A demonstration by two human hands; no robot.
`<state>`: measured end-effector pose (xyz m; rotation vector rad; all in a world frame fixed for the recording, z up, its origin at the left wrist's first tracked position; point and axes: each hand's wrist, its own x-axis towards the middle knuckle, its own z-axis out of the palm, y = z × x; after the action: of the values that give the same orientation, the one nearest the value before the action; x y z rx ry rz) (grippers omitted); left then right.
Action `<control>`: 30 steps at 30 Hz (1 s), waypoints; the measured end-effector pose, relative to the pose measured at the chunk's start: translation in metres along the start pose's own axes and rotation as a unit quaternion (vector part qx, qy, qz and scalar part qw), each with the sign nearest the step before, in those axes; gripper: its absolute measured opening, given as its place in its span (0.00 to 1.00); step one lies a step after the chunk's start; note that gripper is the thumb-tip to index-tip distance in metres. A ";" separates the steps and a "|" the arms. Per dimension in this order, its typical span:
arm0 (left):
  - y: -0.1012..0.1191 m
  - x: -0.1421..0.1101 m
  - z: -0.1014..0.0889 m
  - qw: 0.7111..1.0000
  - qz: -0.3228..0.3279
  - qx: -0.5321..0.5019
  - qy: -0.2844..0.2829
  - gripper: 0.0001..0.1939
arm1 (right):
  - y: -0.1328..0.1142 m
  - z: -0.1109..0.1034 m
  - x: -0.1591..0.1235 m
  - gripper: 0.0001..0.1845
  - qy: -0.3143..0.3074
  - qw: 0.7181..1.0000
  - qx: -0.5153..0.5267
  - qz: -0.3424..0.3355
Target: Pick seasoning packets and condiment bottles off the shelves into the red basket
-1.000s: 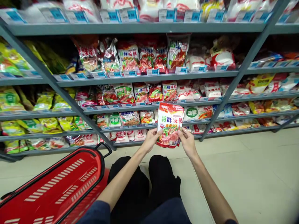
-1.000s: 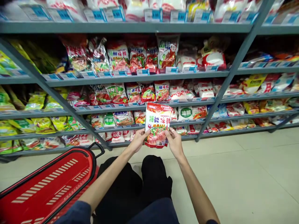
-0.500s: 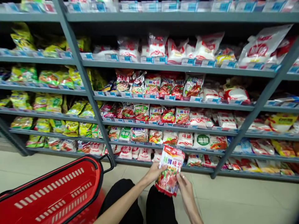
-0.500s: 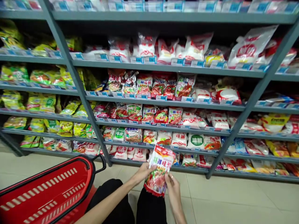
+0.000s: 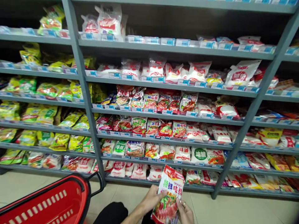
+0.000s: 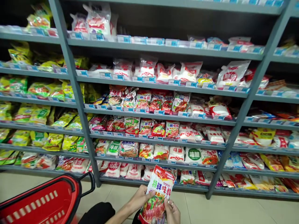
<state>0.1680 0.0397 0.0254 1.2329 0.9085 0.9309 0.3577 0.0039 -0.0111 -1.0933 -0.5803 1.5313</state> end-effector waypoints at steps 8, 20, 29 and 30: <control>0.042 0.010 -0.025 0.985 0.050 0.007 0.167 0.35 | -0.018 0.042 -0.003 0.53 -0.134 0.948 -0.229 -0.178; 0.152 0.044 -0.113 0.976 0.171 0.053 0.124 0.34 | -0.104 0.151 0.063 0.49 -0.217 0.758 -0.460 -0.409; 0.197 0.124 -0.172 0.892 0.265 0.299 0.210 0.15 | -0.114 0.161 0.073 0.41 -0.110 0.840 -0.259 -0.464; 0.192 0.130 -0.176 0.850 0.291 0.372 0.233 0.14 | -0.102 0.156 0.071 0.41 -0.090 0.851 -0.236 -0.461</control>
<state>0.0348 0.2405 0.1892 2.0729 1.3923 1.4738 0.2751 0.1288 0.1207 -0.8050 -1.4254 0.6386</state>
